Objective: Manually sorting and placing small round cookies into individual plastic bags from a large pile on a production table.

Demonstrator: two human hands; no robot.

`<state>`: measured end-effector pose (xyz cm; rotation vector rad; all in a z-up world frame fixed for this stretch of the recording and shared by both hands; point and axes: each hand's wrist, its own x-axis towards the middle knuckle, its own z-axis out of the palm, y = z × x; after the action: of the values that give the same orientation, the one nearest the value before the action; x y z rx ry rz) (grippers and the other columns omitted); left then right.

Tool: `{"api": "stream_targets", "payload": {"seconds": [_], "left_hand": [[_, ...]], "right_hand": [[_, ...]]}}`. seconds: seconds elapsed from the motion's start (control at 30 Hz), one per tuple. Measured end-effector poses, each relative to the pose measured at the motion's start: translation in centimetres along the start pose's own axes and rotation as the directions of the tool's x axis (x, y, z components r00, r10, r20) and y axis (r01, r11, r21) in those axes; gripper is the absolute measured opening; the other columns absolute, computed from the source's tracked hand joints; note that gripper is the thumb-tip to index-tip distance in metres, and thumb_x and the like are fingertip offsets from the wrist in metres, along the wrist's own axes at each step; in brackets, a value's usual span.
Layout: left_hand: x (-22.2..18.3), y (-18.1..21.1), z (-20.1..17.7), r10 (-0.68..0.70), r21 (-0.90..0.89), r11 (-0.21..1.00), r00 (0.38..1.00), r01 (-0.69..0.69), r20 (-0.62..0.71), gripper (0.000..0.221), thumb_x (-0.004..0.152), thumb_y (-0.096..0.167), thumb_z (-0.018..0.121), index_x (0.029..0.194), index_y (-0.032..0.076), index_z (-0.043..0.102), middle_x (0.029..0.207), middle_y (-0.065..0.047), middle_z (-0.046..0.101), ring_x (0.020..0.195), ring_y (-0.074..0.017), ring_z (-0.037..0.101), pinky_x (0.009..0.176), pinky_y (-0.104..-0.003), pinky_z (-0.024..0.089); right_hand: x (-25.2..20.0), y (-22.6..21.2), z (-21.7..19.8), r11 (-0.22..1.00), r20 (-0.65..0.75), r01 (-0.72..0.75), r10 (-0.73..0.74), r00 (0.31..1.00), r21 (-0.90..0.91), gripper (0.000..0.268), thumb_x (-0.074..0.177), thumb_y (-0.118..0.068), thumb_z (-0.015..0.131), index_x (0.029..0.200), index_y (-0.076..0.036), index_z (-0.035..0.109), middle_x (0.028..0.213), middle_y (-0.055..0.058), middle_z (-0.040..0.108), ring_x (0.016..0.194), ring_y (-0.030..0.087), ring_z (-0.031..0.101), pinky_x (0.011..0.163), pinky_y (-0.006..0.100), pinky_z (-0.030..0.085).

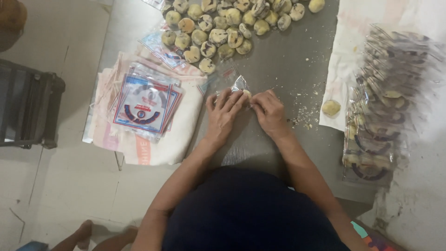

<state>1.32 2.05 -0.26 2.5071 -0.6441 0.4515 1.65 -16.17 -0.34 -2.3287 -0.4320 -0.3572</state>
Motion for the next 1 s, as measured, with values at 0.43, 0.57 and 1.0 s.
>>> {"api": "stream_targets", "payload": {"seconds": [0.43, 0.57, 1.0], "left_hand": [[0.5, 3.9, -0.6, 0.064, 0.027, 0.998, 0.993, -0.062, -0.099, 0.021, 0.092, 0.021, 0.067, 0.112, 0.021, 0.069, 0.111, 0.000, 0.070, 0.110, -0.0213, 0.057, 0.096, -0.057, 0.033], [0.2, 4.6, 0.3, 0.053, 0.073, 0.996, 0.995, -0.046, -0.087, 0.032, 0.083, 0.026, 0.073, 0.114, 0.023, 0.067, 0.109, 0.000, 0.068, 0.106, -0.0204, 0.056, 0.091, -0.057, 0.034], [-0.4, 2.8, -0.4, 0.097, 0.072, 0.993, 0.995, -0.096, -0.012, 0.030, 0.091, 0.016, 0.066, 0.121, 0.021, 0.064, 0.122, 0.000, 0.067, 0.125, -0.0217, 0.052, 0.105, -0.050, 0.031]], "right_hand": [[-3.1, -3.0, -3.8, 0.991, 0.058, -0.064, 0.057, 0.997, 0.119, 0.012, 0.091, 0.000, 0.067, 0.090, -0.008, 0.059, 0.078, 0.004, 0.058, 0.077, 0.021, 0.060, 0.063, 0.033, 0.050], [-3.8, -3.0, -4.5, 0.984, 0.099, -0.138, 0.127, 0.987, 0.115, 0.013, 0.090, 0.002, 0.066, 0.091, -0.009, 0.058, 0.077, 0.003, 0.056, 0.075, 0.018, 0.057, 0.065, 0.031, 0.049], [-2.5, -2.4, -2.2, 0.955, 0.123, 0.119, -0.088, 0.988, -0.271, 0.012, 0.095, 0.004, 0.056, 0.105, -0.003, 0.054, 0.087, 0.011, 0.055, 0.085, 0.028, 0.061, 0.073, 0.037, 0.051]]}}
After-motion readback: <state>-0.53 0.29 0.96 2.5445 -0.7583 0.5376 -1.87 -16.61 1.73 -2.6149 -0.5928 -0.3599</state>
